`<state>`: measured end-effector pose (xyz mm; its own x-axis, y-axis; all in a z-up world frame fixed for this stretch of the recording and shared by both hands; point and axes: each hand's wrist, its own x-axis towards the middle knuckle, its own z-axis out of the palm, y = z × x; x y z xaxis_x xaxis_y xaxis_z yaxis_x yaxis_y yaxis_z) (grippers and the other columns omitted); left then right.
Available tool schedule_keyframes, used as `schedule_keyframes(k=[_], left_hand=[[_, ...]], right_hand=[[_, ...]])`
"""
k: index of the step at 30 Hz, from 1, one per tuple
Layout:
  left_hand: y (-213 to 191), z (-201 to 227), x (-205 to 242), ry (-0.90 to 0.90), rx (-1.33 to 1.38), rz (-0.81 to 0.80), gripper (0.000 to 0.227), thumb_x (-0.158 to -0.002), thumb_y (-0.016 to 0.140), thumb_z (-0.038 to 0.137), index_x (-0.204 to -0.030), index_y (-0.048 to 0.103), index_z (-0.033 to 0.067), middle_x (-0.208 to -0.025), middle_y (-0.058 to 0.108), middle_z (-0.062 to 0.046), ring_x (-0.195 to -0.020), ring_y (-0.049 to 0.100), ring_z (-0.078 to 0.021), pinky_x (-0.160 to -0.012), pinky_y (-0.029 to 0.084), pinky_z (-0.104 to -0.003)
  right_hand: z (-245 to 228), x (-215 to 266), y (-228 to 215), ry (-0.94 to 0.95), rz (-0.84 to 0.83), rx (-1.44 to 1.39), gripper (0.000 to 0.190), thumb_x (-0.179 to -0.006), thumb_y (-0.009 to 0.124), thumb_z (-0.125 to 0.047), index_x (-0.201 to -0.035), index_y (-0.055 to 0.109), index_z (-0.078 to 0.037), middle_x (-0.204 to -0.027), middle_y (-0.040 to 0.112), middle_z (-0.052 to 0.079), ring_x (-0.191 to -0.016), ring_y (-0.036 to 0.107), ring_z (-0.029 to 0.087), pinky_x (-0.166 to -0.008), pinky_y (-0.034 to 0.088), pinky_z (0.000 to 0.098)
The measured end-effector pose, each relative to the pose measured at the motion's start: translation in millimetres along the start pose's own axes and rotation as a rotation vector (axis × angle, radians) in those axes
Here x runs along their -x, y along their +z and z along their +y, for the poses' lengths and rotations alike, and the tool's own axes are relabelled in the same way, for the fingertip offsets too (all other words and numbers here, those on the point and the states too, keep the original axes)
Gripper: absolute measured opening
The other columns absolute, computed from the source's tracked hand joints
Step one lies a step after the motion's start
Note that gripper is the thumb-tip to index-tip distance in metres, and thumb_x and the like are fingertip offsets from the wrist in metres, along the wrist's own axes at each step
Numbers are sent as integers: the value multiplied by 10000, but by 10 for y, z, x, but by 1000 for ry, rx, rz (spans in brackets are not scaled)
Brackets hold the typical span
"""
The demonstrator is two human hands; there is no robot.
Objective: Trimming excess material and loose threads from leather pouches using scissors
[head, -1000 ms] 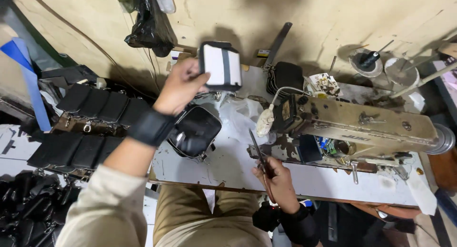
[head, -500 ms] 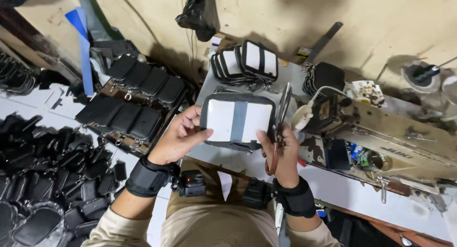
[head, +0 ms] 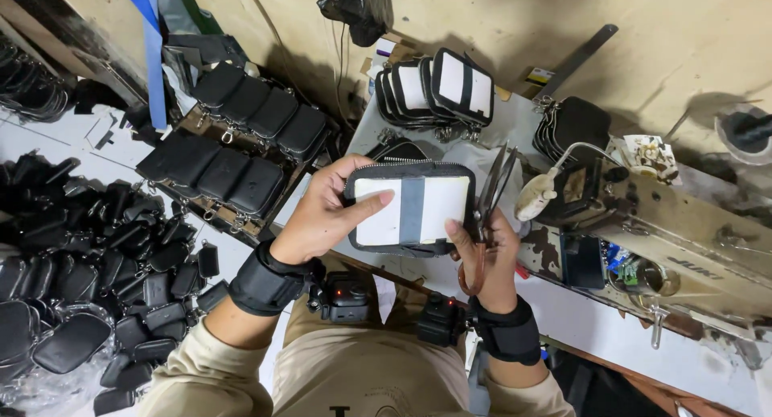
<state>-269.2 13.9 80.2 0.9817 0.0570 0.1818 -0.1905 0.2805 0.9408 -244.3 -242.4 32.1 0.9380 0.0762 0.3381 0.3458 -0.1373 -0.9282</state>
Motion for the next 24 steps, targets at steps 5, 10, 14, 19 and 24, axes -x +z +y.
schedule_keyframes(k=[5, 10, 14, 19, 24], left_hand=[[62, -91, -24, -79, 181, 36, 309, -809, 799, 6, -1097, 689, -23, -885, 745, -143, -773, 725, -183, -664, 640, -327], [141, 48, 41, -321, 270, -47, 449, -785, 825, 49, -1218, 703, 53, -1106, 756, -181, -939, 742, -279, -883, 617, -435], [152, 149, 26, -309, 158, -41, 555, -808, 824, 90, -1294, 588, -39, -1260, 687, -222, -1184, 650, -324, -1092, 460, -530], [105, 99, 56, -139, 200, -50, 416, -834, 795, 12, -1236, 687, 18, -1195, 726, -199, -1129, 686, -318, -1010, 536, -510], [115, 138, 57, -47, 141, 30, 392, -863, 784, 29, -1242, 682, 17, -1194, 730, -153, -1155, 667, -250, -1049, 510, -498]], right_hand=[[-218, -76, 110, 8, 33, -18, 186, -883, 821, -90, -950, 662, -20, -677, 639, 72, -571, 573, 106, -524, 489, 255], [-149, -151, 120, -11, 95, 18, 244, -900, 819, -112, -1073, 680, -12, -859, 676, 73, -817, 555, 106, -719, 519, 287], [-329, -200, 198, -45, 87, 29, 332, -931, 797, -147, -1211, 688, -5, -981, 696, 83, -945, 547, 104, -853, 524, 315], [-354, -216, 221, -129, 85, 51, 302, -969, 769, -140, -1208, 668, 14, -924, 671, 89, -831, 565, 119, -751, 504, 286], [-364, -187, 209, -322, 204, 276, 288, -926, 847, -81, -1115, 652, 16, -920, 739, 131, -705, 621, 163, -681, 528, 289]])
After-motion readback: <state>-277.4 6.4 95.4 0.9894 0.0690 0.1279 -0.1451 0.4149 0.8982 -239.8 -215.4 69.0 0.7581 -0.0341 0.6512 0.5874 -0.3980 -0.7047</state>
